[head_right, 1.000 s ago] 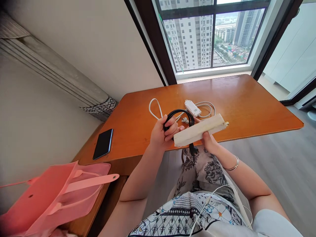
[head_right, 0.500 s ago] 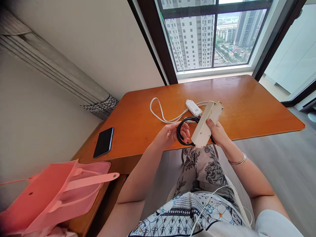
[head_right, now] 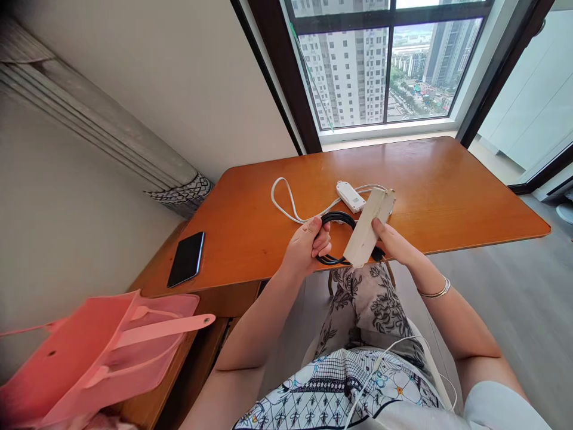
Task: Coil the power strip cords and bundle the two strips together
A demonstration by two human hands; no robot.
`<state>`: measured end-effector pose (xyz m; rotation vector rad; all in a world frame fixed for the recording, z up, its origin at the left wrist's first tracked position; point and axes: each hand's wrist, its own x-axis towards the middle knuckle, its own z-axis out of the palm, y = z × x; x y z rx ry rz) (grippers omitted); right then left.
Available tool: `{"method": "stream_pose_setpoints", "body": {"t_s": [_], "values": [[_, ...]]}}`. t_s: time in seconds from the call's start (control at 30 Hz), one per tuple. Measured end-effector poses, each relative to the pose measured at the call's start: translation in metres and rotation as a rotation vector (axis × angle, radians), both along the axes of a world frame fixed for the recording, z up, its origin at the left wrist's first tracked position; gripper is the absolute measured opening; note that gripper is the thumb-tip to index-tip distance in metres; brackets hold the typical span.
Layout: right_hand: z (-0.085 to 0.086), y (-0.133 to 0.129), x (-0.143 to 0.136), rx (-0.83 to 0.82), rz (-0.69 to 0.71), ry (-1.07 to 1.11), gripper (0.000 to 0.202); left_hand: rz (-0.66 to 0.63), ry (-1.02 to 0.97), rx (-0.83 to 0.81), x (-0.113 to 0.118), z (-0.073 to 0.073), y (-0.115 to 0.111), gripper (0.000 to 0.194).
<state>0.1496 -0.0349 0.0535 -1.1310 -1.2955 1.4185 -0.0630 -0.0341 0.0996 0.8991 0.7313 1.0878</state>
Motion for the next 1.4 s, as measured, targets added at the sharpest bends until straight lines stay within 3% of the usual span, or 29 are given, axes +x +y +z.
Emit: {"method": "stream_pose_setpoints", "body": {"t_s": [0.13, 0.37, 0.5, 0.6, 0.7, 0.87, 1.0, 1.13, 1.3, 1.4], "values": [[-0.003, -0.006, 0.005, -0.084, 0.094, 0.047, 0.072, 0.075, -0.033, -0.009, 0.002, -0.005, 0.002, 0.046], [-0.001, 0.0, -0.002, 0.071, -0.128, 0.053, 0.06, 0.027, 0.022, -0.015, 0.006, -0.022, 0.006, 0.047], [0.0, 0.009, 0.008, 0.126, -0.133, 0.013, 0.057, -0.079, 0.117, -0.033, -0.003, -0.033, 0.015, 0.05], [0.004, 0.012, 0.018, 0.139, -0.068, -0.055, 0.058, -0.216, 0.192, -0.06, -0.012, -0.036, 0.022, 0.052], [0.008, 0.013, 0.022, 0.176, 0.024, -0.179, 0.062, -0.252, 0.239, -0.024, -0.015, -0.035, 0.027, 0.061], [0.017, 0.009, 0.017, 0.238, 0.134, -0.406, 0.06, -0.342, 0.408, 0.097, -0.007, -0.033, 0.032, 0.061], [0.026, 0.007, 0.013, 0.34, 0.23, -0.566, 0.053, -0.469, 0.529, 0.043, -0.001, -0.031, 0.037, 0.061], [0.03, 0.006, 0.01, 0.382, 0.27, -0.557, 0.052, -0.368, 0.558, 0.064, 0.005, -0.034, 0.036, 0.051], [0.028, 0.01, 0.027, 0.099, 0.22, -0.392, 0.081, -0.235, 0.544, 0.139, 0.007, -0.042, 0.033, 0.043], [0.014, 0.013, 0.041, -0.04, 0.227, -0.22, 0.073, -0.164, 0.484, 0.098, 0.005, -0.046, 0.036, 0.045]]}}
